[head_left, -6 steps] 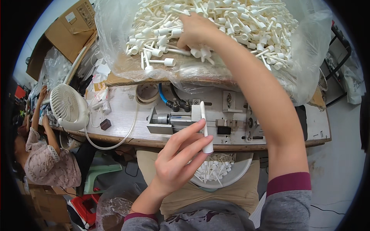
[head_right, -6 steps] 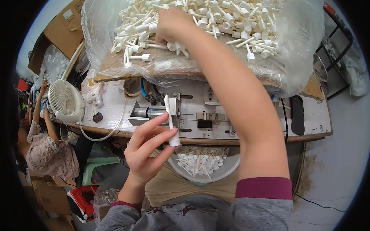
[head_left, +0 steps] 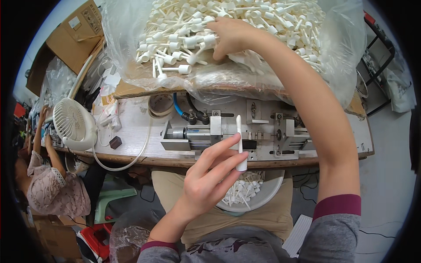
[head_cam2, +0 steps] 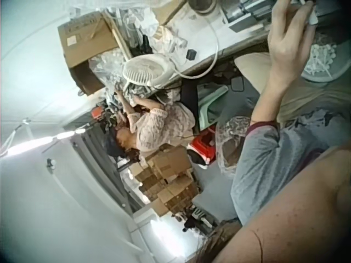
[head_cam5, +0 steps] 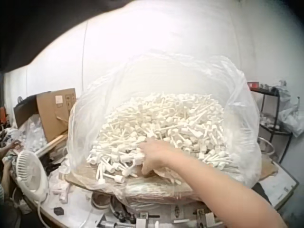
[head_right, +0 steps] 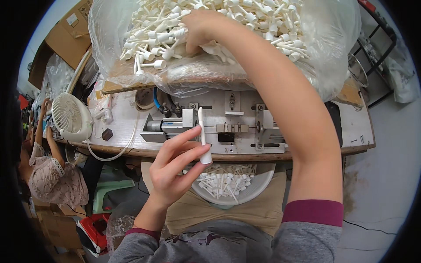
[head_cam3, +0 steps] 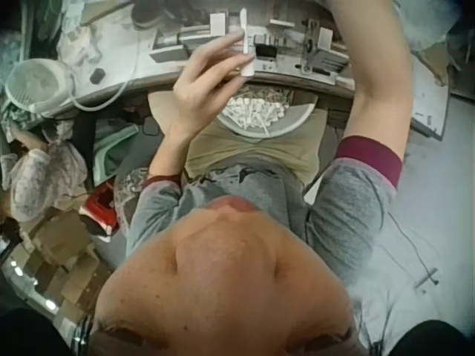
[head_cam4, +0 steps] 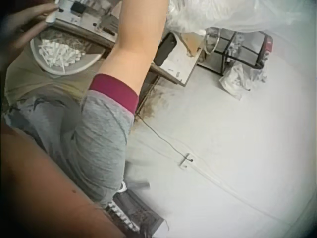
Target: Assembling plastic pump sprayer components using a specialized assembly machine.
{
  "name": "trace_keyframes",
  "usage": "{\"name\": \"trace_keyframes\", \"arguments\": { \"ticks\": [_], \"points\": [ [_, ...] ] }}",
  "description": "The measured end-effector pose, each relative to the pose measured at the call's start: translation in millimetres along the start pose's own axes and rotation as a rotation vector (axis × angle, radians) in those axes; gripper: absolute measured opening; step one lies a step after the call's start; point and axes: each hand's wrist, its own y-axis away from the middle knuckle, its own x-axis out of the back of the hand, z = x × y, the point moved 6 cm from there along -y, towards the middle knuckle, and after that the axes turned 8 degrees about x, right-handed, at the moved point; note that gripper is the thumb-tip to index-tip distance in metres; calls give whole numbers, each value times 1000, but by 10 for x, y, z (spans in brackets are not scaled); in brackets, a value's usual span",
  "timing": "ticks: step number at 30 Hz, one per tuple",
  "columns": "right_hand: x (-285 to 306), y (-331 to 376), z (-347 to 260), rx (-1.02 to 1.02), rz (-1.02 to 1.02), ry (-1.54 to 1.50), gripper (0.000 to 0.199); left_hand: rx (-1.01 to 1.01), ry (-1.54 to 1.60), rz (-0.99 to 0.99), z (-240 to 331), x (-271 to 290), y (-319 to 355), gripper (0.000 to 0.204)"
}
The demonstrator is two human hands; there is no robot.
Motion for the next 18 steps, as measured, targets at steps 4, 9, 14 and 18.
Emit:
{"name": "trace_keyframes", "arguments": {
  "ticks": [4,9,14,18],
  "points": [
    [47,253,18,99,-4,16,84,36,46,-77,-60,-170,38,37],
    [30,432,123,141,-8,8,74,63,24,-124,-153,-366,122,40],
    [107,777,238,315,444,29,55,20,-136,-107,-141,-451,123,38],
    [98,1103,254,290,564,122,38,7,-273,-105,-140,-495,150,36]
  ]
}}
